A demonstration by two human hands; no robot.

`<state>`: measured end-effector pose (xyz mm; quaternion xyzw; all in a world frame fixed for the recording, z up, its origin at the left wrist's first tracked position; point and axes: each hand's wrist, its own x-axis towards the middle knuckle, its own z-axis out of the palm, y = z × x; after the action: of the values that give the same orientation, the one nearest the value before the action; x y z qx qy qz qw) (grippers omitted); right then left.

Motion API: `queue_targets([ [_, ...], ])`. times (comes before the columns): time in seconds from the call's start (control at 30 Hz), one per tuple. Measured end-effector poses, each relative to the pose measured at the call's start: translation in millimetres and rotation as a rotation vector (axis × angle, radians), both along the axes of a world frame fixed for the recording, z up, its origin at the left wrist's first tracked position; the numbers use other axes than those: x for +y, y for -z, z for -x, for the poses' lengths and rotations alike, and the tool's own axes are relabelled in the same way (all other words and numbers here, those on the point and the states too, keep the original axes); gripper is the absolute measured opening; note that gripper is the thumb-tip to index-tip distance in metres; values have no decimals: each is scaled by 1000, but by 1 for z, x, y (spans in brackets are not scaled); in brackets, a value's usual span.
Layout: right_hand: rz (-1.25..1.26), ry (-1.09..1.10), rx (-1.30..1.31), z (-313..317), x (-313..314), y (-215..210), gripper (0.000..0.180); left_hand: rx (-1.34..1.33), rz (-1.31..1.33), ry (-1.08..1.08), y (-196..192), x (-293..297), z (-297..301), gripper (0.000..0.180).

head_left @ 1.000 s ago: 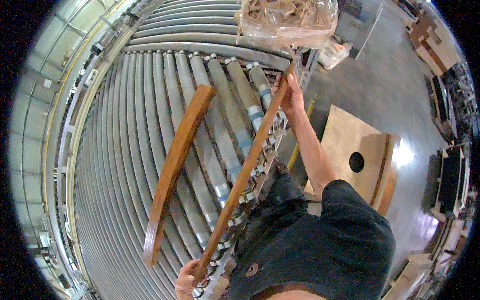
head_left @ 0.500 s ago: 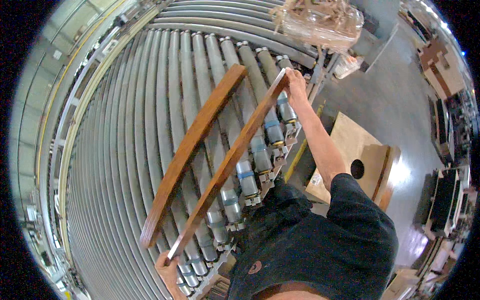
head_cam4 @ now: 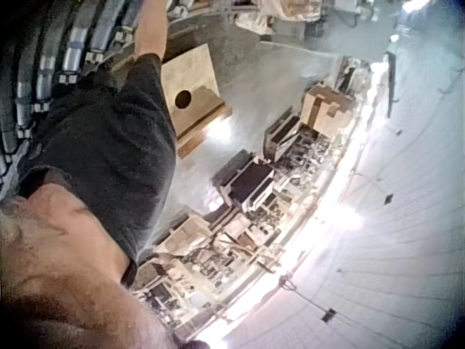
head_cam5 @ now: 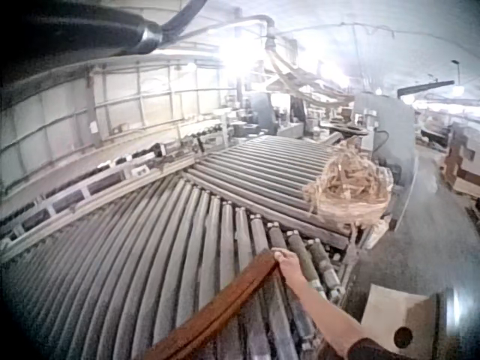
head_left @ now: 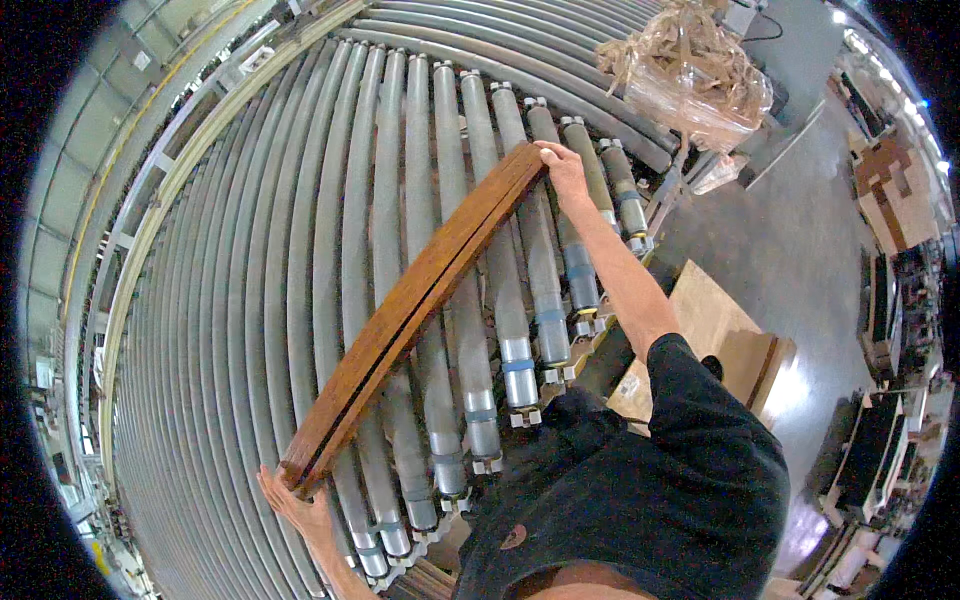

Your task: The person picks up wooden planks from a roller conveyor and places them by hand onto a wooden base, building a stack.

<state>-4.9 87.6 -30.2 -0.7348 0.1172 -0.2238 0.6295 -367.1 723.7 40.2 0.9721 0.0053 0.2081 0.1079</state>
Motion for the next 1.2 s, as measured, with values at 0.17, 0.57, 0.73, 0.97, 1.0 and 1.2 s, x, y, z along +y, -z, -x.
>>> queue_targets([
  [0.17, -324, -289, -89, -8, -23, -6, 50, 160, -84, -49, -3, 9, -18, 118],
  [0.57, -245, -477, -56, -8, -5, -27, 65, 268, 26, 81, -8, -30, -62, 87],
  [0.73, 132, -512, 118, -5, -25, -45, 64, 185, -8, 116, -4, -36, -76, 73],
  [0.97, 1330, -977, -391, 39, 76, -123, 110, 138, -53, 138, 1, -25, -68, 77],
  [1.0, 1352, -1007, -431, 39, 91, -112, 111, 95, -64, 166, 3, -26, -70, 78],
  [1.2, 1370, -1250, -140, 20, 143, -75, 88, 174, -33, 141, 9, -6, -69, 81],
])
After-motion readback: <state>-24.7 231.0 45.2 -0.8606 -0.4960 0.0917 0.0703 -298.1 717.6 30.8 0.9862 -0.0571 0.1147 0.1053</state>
